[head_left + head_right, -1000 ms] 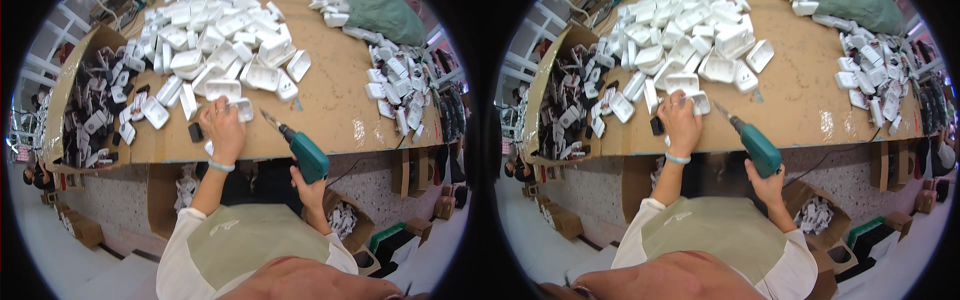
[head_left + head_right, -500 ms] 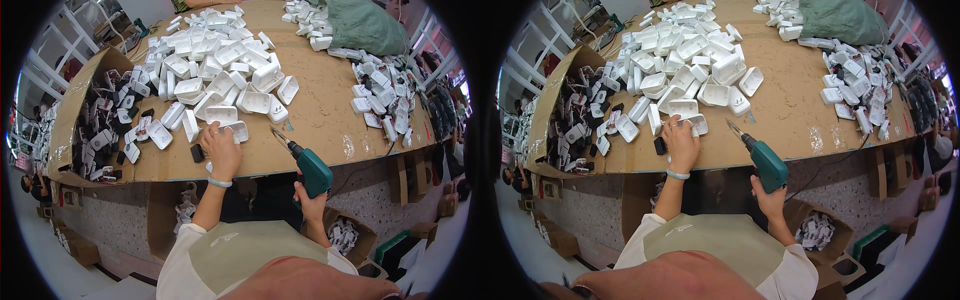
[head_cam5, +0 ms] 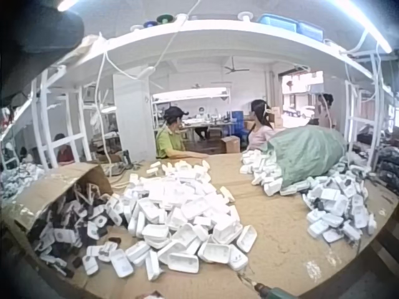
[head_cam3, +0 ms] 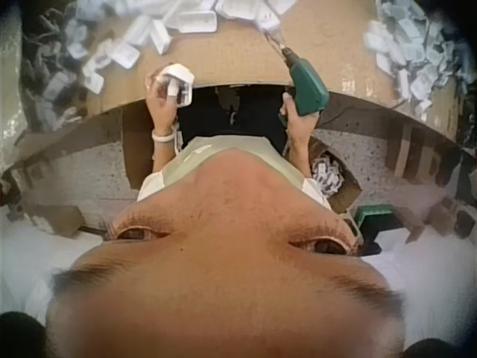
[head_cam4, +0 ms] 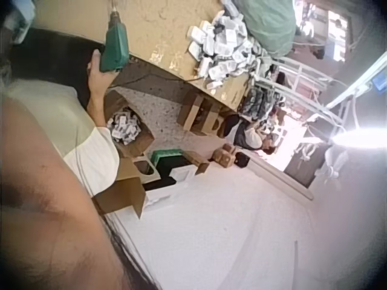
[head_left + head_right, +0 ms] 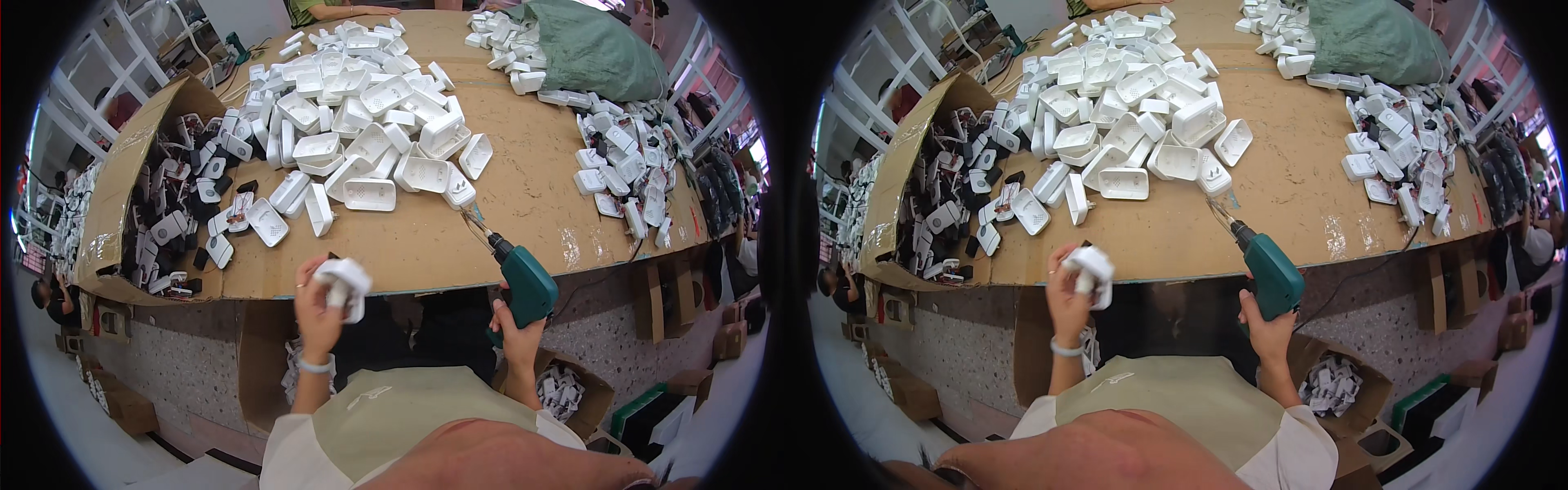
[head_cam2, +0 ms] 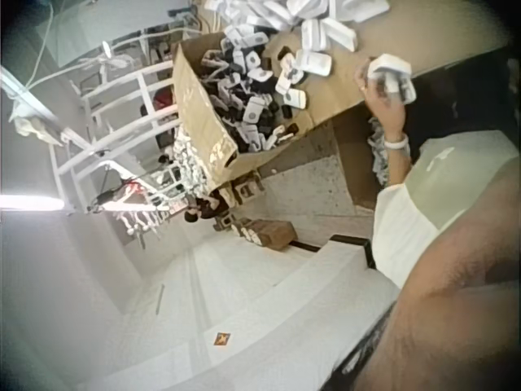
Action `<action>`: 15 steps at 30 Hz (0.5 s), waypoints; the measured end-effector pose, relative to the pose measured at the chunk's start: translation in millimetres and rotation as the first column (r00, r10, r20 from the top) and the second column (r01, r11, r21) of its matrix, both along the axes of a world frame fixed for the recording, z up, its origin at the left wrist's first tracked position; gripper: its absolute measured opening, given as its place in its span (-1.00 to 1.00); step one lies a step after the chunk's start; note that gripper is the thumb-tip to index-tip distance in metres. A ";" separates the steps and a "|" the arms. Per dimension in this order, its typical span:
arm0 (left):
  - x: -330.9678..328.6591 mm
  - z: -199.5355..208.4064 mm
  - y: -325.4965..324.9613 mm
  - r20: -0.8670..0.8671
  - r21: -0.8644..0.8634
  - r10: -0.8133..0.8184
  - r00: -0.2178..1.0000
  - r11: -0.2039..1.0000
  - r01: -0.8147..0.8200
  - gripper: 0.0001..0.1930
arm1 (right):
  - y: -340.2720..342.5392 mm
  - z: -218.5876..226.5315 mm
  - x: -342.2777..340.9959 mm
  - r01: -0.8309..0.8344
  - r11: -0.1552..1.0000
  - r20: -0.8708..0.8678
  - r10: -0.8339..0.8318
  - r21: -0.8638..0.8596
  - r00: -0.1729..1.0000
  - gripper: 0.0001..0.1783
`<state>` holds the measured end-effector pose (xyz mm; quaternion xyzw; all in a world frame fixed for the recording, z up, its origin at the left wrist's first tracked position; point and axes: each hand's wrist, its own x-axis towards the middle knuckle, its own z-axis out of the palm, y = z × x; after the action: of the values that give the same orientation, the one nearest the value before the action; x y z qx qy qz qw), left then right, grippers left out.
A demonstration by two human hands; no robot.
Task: Assembling plastic toy components using a handheld heat tool at a factory workbench.
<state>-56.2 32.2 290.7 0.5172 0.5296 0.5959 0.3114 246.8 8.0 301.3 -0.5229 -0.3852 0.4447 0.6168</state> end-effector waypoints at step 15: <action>-229.3 -374.7 -265.0 0.258 -0.857 0.578 0.774 0.508 -0.094 -0.79 | 3.8 9.0 -24.8 -0.054 0.998 0.017 0.053 0.026 0.998 -0.57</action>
<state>-285.5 -232.8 -84.0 0.0189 0.7290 0.4543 0.5117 221.9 11.8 310.3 -0.5078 -0.4099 0.4516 0.6084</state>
